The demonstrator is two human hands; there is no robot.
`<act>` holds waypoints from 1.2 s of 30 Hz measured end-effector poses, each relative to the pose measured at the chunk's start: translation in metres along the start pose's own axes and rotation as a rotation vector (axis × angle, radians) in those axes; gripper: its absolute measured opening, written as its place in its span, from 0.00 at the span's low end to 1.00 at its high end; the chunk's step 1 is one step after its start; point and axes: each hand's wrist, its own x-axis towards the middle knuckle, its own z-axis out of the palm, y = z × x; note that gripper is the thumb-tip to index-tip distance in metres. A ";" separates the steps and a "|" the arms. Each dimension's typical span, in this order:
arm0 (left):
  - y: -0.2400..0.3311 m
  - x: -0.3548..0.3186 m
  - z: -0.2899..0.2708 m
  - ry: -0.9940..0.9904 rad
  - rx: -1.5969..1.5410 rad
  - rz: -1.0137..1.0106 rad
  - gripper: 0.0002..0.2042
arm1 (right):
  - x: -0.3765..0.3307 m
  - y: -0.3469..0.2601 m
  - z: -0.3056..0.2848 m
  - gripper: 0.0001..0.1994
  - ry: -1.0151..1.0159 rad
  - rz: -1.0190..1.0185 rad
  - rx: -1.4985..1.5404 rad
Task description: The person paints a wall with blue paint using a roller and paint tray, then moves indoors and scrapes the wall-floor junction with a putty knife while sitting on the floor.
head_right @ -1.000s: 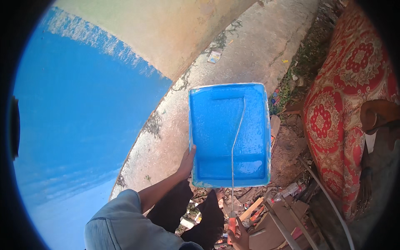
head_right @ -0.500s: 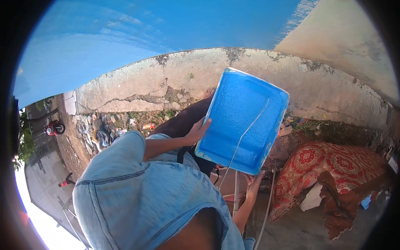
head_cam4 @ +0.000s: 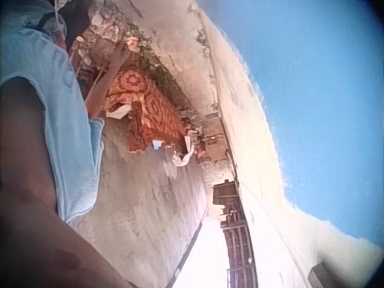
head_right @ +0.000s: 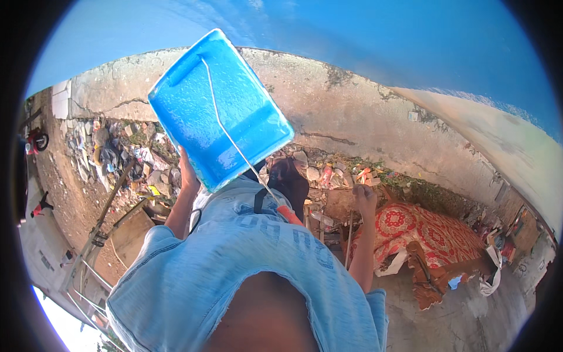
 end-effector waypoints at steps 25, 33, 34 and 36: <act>0.192 -0.058 -0.238 0.902 -0.888 0.453 0.36 | 0.265 -0.319 0.163 0.11 -0.389 -0.108 -0.641; 0.162 0.008 -0.352 1.106 -1.025 0.503 0.30 | 0.305 -0.436 0.346 0.15 -0.432 -0.105 -1.006; 0.168 0.019 -0.374 1.118 -1.029 0.512 0.30 | 0.293 -0.451 0.380 0.14 -0.445 -0.119 -1.091; 0.181 0.043 -0.420 1.146 -1.031 0.508 0.31 | 0.266 -0.478 0.446 0.13 -0.510 -0.151 -1.159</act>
